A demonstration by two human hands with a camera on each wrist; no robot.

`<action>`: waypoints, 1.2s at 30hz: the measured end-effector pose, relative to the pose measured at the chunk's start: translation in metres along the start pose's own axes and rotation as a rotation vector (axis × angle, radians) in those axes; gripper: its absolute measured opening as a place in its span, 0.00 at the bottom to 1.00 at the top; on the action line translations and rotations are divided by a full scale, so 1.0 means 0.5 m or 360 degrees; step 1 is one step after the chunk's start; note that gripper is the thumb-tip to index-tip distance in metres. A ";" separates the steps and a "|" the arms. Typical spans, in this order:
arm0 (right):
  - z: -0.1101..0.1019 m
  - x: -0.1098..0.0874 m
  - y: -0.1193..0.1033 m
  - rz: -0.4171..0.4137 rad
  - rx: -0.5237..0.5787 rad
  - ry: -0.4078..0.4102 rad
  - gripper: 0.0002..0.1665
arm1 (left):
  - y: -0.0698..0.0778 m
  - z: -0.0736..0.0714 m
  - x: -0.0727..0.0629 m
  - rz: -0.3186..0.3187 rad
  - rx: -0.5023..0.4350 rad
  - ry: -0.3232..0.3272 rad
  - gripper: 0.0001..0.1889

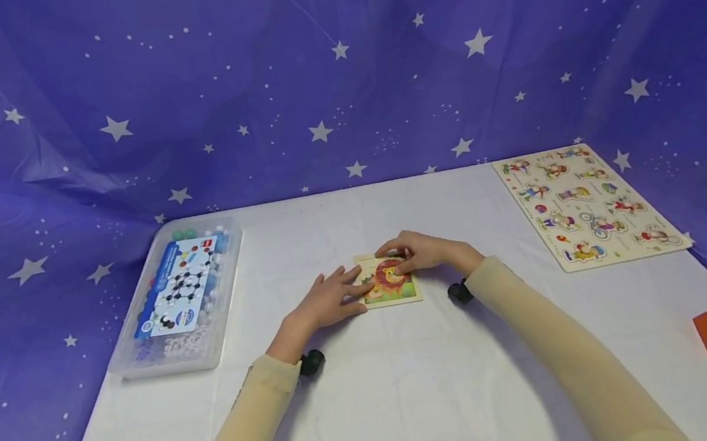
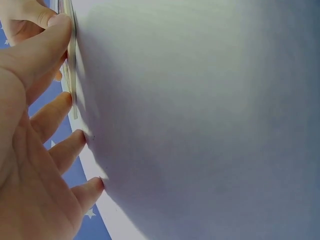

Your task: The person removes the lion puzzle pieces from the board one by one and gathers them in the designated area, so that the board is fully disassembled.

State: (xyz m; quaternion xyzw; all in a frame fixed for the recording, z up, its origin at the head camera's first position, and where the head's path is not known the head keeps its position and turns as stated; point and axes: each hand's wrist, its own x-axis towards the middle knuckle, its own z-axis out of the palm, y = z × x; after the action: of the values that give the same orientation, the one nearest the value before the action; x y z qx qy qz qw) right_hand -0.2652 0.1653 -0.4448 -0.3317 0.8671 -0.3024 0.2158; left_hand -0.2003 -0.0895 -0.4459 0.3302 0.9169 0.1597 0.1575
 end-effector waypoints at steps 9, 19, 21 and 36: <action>-0.011 0.014 -0.014 0.0004 -0.0388 -0.0260 0.29 | -0.001 0.002 -0.003 0.0030 -0.0056 0.0009 0.26; -0.014 0.015 -0.017 0.0041 -0.0340 -0.0296 0.28 | 0.005 0.002 -0.005 0.0027 -0.0041 0.0009 0.26; -0.015 0.019 -0.016 0.0054 -0.0330 -0.0309 0.27 | 0.003 0.002 -0.003 0.0017 -0.0023 0.0008 0.27; -0.028 0.036 -0.019 0.0028 -0.0325 -0.0394 0.28 | 0.003 -0.003 -0.004 0.0015 -0.0017 0.0001 0.26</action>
State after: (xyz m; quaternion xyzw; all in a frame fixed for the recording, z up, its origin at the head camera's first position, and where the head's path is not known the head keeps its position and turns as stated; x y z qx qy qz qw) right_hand -0.2813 0.1520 -0.4315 -0.3790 0.8631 -0.1674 0.2889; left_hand -0.1984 -0.0898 -0.4438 0.3335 0.9145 0.1653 0.1583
